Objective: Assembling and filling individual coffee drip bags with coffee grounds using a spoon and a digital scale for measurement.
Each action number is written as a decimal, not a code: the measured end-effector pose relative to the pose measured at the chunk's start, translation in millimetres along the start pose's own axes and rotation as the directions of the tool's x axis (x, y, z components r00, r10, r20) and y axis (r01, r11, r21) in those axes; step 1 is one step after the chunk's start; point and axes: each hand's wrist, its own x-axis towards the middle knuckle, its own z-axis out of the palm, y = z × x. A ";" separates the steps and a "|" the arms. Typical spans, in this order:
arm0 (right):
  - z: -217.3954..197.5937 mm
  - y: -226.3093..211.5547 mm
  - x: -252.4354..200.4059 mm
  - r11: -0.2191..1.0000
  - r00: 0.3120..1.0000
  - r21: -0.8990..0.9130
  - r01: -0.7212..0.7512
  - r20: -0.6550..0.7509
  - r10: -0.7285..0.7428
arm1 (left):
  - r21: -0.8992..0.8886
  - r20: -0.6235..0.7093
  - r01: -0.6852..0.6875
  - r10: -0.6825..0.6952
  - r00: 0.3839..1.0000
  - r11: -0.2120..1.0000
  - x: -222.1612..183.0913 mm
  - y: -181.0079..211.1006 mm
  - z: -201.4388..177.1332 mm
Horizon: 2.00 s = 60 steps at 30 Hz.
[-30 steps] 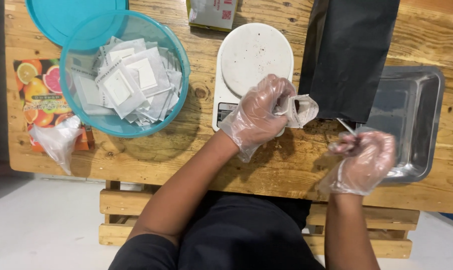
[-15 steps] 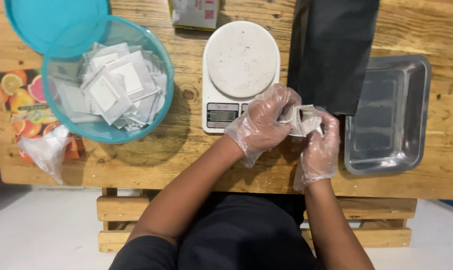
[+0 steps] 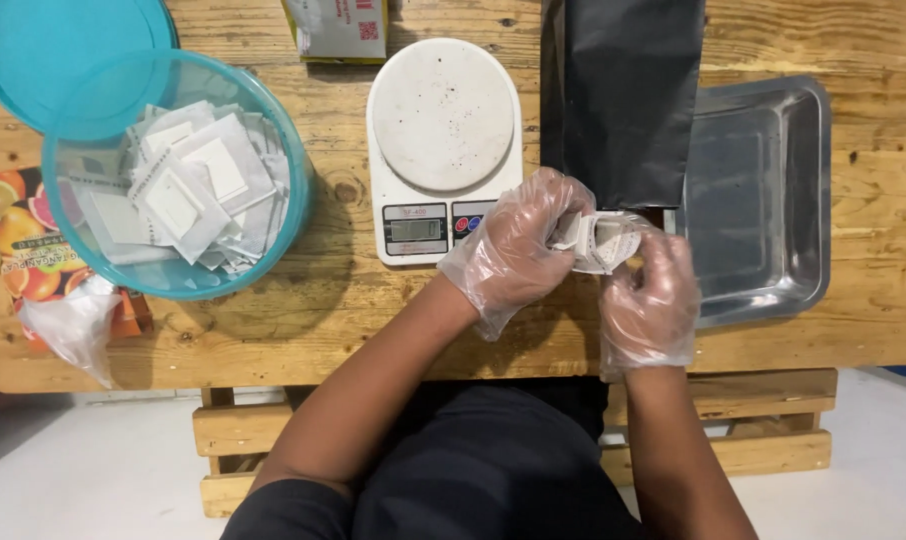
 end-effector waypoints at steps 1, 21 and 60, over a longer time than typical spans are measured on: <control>-8.5 -9.7 1.7 0.987 0.999 0.153 0.039 -0.035 -0.034 | 0.002 -0.004 -0.006 0.006 1.000 1.000 -0.5 1.1 2.4; 1.7 -4.1 11.3 0.547 0.996 0.834 0.079 -0.089 -0.009 | -0.142 -0.043 -0.067 0.062 0.997 0.988 18.2 -0.7 14.2; 21.9 -49.2 35.3 0.466 0.972 0.856 0.226 -0.166 -0.168 | -0.080 -0.103 -0.197 0.188 0.977 0.977 2.3 9.3 -43.7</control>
